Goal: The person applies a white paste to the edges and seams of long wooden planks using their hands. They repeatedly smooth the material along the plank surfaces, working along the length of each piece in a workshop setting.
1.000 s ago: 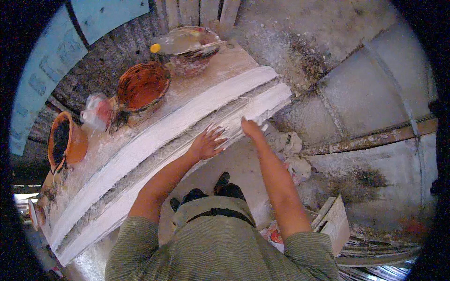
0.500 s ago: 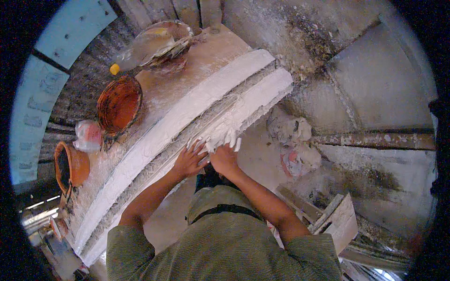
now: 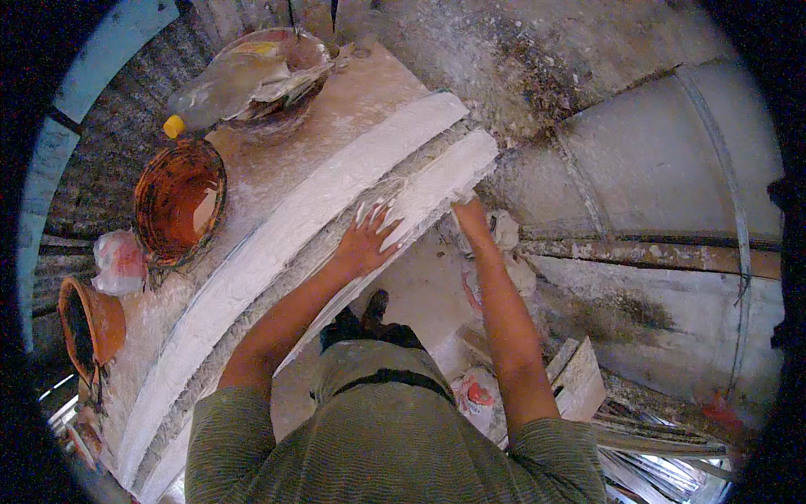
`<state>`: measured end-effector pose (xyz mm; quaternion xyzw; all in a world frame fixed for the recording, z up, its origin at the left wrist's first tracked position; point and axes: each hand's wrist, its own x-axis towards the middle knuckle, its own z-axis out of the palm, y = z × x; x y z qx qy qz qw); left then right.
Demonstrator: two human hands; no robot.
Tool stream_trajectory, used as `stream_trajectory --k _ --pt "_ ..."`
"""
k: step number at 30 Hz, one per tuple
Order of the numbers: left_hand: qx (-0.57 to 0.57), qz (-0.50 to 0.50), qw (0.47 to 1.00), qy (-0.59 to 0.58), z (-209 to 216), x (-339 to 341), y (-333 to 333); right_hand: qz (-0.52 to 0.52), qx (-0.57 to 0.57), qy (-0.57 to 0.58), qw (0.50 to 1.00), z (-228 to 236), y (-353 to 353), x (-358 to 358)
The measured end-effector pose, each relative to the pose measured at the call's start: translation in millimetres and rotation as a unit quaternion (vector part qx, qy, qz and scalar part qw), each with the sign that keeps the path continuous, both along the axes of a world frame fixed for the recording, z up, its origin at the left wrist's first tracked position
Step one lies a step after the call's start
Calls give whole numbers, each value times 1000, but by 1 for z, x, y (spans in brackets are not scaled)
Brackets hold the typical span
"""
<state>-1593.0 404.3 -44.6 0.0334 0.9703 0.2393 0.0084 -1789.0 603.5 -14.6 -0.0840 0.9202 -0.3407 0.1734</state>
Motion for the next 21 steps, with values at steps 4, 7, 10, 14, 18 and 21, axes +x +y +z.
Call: stream_trajectory --k 4,7,10,14,18,21 --pt "-52 -31 997 -54 12 48 -8 -86 -64 17 994 -59 -1 33" --pt "-67 -60 994 -54 22 69 -12 -93 -158 1 983 -82 -8 46" --pt "-40 -57 996 -59 27 77 -13 -61 -94 -87 990 -85 -12 51" --pt "-34 -7 990 -138 29 79 -6 -46 -153 -110 981 -77 -9 45" --pt "-12 114 987 -116 38 75 14 -22 -97 -267 959 -71 4 20" --pt "-8 231 969 -91 47 68 35 18 -141 -483 864 -70 12 1"
